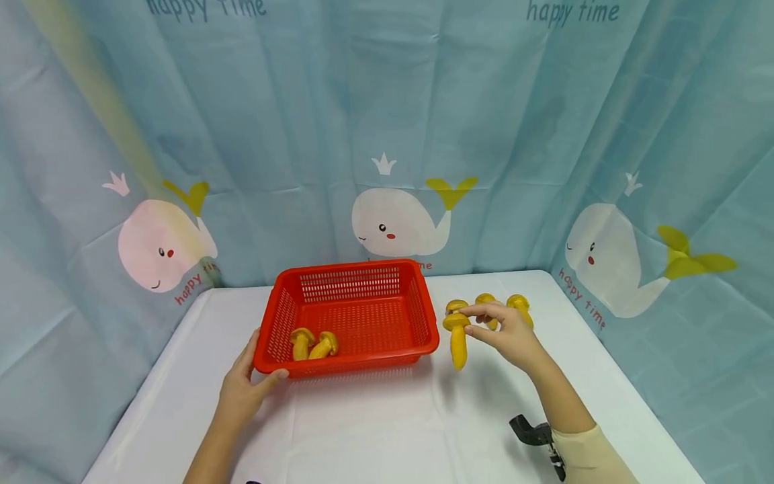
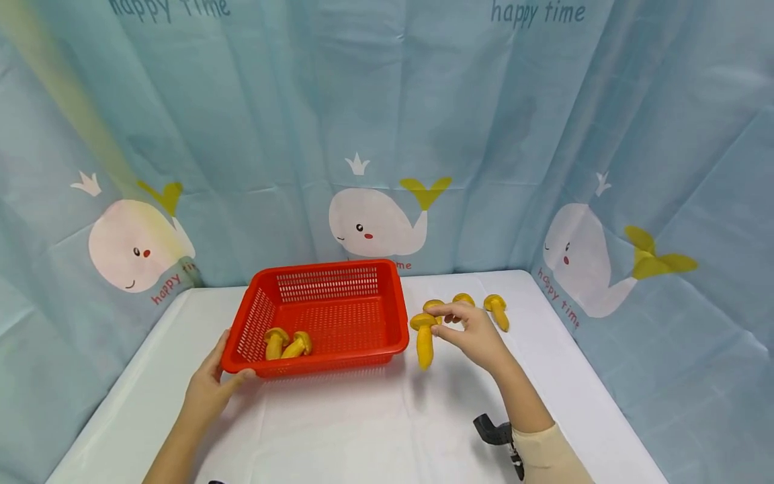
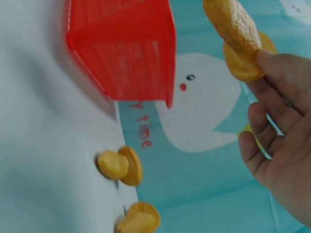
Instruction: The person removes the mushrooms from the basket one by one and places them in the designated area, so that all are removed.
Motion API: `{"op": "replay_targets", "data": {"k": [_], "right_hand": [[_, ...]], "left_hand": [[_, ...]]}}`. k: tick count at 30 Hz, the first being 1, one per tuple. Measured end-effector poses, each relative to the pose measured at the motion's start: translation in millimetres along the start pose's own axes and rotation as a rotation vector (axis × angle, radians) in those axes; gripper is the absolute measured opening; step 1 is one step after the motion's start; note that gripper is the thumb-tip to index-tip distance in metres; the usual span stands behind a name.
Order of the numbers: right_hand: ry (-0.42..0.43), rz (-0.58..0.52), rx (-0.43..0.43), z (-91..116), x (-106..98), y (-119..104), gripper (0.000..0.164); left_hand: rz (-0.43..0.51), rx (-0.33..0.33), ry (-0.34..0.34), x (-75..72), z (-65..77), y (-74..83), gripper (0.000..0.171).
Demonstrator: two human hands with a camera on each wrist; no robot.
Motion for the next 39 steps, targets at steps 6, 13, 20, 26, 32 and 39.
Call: {"op": "replay_targets", "data": {"k": [6, 13, 20, 26, 32, 39], "right_hand": [[0.024, 0.039, 0.030, 1.6, -21.5, 4.8, 0.029], [0.032, 0.048, 0.044, 3.9, -44.4, 18.7, 0.030], [0.063, 0.043, 0.066, 6.2, -68.4, 37.7, 0.032], [0.105, 0.058, 0.103, 6.6, -92.6, 60.6, 0.033], [0.130, 0.076, 0.118, 9.9, -108.7, 79.2, 0.038], [0.146, 0.077, 0.188, 16.2, -121.1, 95.6, 0.041]], "left_hand": [[0.019, 0.000, -0.006, 0.0, -0.5, 4.2, 0.103], [0.012, -0.004, -0.010, 1.2, -0.3, 3.2, 0.102], [0.006, -0.012, -0.013, -1.2, 2.1, 1.4, 0.103], [0.012, -0.004, -0.006, -1.2, 1.4, 1.3, 0.102], [0.003, -0.003, -0.012, -0.9, -0.3, -0.4, 0.103], [0.015, -0.008, -0.013, -0.9, -0.9, 1.2, 0.102]]}}
Point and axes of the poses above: each hand's wrist, its own z-axis away from the middle knuckle, its own x-axis out of the palm, y = z × x, the point moved 5 cm from there along -z, towards the middle knuckle, and after that the axes turned 14 degrees about -z, right-handed, at the moved point
